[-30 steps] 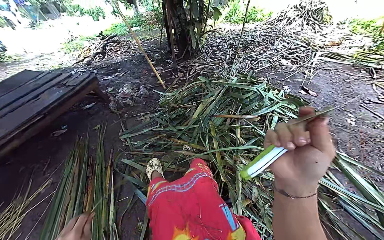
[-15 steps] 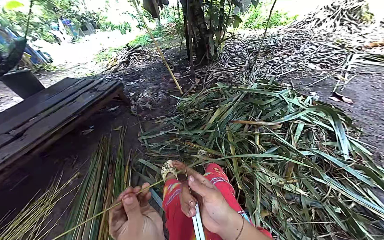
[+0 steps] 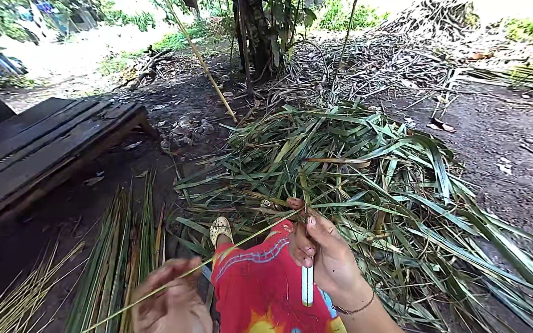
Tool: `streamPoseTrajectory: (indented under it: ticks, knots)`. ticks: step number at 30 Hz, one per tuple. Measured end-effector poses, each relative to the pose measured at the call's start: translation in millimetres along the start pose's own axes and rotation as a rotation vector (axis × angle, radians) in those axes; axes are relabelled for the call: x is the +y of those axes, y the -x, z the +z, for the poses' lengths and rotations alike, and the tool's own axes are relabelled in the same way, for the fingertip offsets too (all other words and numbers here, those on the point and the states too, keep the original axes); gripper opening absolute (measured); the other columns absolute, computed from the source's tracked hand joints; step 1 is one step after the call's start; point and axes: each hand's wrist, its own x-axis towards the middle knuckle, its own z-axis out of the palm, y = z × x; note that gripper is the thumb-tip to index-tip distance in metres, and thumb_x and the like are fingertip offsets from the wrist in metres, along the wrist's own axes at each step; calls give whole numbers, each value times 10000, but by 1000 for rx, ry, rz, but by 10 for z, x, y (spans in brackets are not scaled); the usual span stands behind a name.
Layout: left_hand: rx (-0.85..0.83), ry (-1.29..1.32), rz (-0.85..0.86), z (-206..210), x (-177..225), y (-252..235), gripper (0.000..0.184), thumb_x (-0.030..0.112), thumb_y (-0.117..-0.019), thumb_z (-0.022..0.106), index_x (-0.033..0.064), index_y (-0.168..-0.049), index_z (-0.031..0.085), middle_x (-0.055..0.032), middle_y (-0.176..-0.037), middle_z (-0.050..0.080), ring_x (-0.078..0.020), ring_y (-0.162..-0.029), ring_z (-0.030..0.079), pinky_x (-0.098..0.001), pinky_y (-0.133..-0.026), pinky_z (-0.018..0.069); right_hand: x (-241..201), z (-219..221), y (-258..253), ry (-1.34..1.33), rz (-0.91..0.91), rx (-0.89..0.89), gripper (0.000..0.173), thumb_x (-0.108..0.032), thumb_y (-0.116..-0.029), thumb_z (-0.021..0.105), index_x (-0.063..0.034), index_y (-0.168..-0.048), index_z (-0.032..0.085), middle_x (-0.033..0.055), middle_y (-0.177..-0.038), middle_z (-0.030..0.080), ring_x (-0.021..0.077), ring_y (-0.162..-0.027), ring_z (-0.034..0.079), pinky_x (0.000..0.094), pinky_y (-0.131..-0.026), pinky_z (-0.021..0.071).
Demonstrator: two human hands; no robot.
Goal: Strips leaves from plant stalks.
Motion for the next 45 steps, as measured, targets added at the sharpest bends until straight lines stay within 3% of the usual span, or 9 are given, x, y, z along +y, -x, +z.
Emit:
streamPoseTrajectory:
  ticks: [9,15,19,23,26,29,34,39,45]
  knots:
    - [-136,41,-26,267,-101,198,90,181,-902,773,206,-984,744,66,-994,759,-56,-830,744,-206,-711,636,-118,-69,45,180,43,-107,325,-294,-1038,574,-94,-1285,640,-135,-622,561,-43,-533,524,138,-528,458]
    - [-23,-73,21,-88,63,119,111,175,-908,765,247,-973,711,76,-985,761,-53,-835,742,-208,-731,632,-760,-711,-312,223,-189,420,458,-286,-1126,153,-183,-1229,587,-114,-497,440,-10,-398,439,154,-433,433]
    - [-163,-75,62,50,-85,181,128,171,-925,751,257,-1018,736,106,-1055,750,-48,-908,736,-210,-783,629,-452,-333,4,220,158,-42,447,-364,-1032,554,-112,-1401,568,-150,-574,535,-47,-477,496,140,-482,442]
    - [-296,-69,110,169,-114,257,166,164,-947,731,270,-1076,737,134,-1103,736,-38,-978,720,-202,-823,613,-259,45,103,132,441,-314,408,-322,-1036,542,-126,-1393,527,-158,-658,531,-58,-538,488,118,-516,422]
    - [-353,-92,188,122,-82,270,167,144,-967,707,246,-1098,723,127,-1131,730,-52,-1009,717,-206,-843,607,-272,38,56,116,436,-336,235,-297,-1040,546,-156,-1221,599,-163,-632,526,-61,-530,495,117,-516,421]
    - [-393,-152,245,29,-13,266,139,144,-989,681,220,-1102,709,120,-1153,723,-57,-1018,715,-206,-844,605,-490,-148,-104,185,293,-213,316,-299,-1025,567,-147,-1284,663,-151,-587,540,-57,-497,497,122,-497,430]
    - [-383,-189,259,-186,67,237,175,139,-1005,650,228,-1140,718,122,-1179,721,-52,-1033,707,-205,-856,591,-929,-597,-401,168,-54,238,458,-325,-1122,228,-141,-1282,615,-98,-511,420,-7,-393,416,143,-405,402]
    - [-304,-140,204,-29,-83,295,173,164,-994,673,243,-1136,730,123,-1153,735,-41,-1004,714,-183,-836,591,-421,-216,14,154,306,-224,502,-395,-990,621,-148,-1423,563,-159,-614,563,-54,-509,514,130,-501,445]
    - [-140,171,-80,159,-16,400,120,111,-936,726,182,-1032,715,41,-1047,759,-59,-888,743,-192,-756,621,-112,56,49,181,281,-377,367,-284,-1045,537,-65,-1336,588,-171,-654,523,-72,-557,480,116,-532,405]
